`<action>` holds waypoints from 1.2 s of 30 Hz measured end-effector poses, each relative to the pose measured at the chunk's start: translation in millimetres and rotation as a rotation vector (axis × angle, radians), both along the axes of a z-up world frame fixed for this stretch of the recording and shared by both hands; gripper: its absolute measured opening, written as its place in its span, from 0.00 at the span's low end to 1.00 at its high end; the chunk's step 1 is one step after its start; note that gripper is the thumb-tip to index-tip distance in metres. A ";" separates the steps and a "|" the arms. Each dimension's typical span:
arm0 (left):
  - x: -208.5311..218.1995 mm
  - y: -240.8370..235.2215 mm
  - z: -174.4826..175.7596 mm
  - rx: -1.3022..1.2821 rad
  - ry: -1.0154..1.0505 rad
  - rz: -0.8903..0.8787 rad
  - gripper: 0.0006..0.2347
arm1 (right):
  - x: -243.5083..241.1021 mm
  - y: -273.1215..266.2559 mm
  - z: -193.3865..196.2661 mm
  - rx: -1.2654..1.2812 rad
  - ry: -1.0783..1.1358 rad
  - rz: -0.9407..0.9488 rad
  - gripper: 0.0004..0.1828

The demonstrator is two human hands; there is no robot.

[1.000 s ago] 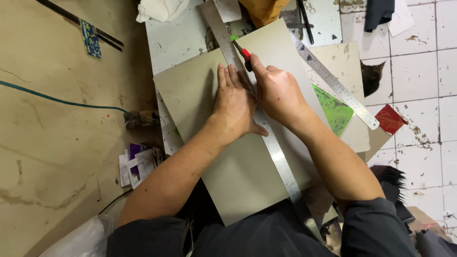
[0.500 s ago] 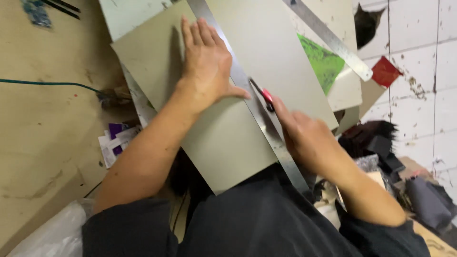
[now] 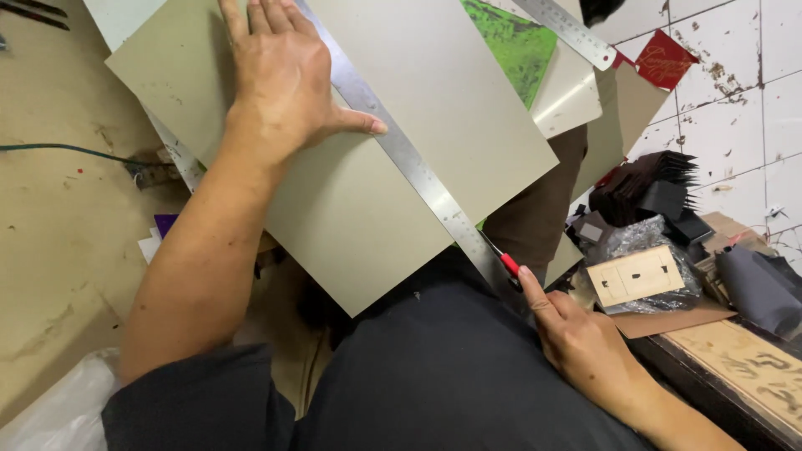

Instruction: Cutting a grey sheet of material using a metal ruler and a utility knife on a workshop table.

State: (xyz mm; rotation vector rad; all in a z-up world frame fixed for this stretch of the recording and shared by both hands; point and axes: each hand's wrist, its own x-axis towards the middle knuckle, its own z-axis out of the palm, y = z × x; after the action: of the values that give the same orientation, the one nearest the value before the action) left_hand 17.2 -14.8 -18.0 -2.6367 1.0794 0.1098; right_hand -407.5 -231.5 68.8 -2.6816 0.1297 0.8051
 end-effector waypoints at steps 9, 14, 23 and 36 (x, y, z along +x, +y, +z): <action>-1.4 -18.6 35.9 0.156 0.123 0.069 0.76 | 110.3 -21.8 64.0 0.075 -0.690 0.009 0.31; -11.3 -15.6 50.2 0.021 0.146 0.096 0.71 | 256.0 10.2 7.3 0.165 -0.781 0.078 0.32; -11.4 -17.8 40.7 -0.101 0.149 0.099 0.71 | 391.8 48.0 -46.8 0.118 -0.922 0.146 0.21; -4.9 -18.1 40.0 0.049 0.214 0.059 0.62 | 422.7 61.2 -21.1 0.113 -0.509 0.245 0.21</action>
State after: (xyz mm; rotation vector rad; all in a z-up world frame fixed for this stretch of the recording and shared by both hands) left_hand 12.4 -33.0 22.0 -2.6586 1.0486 0.4336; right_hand 15.2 -170.3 47.7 -2.7283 -0.3601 0.1623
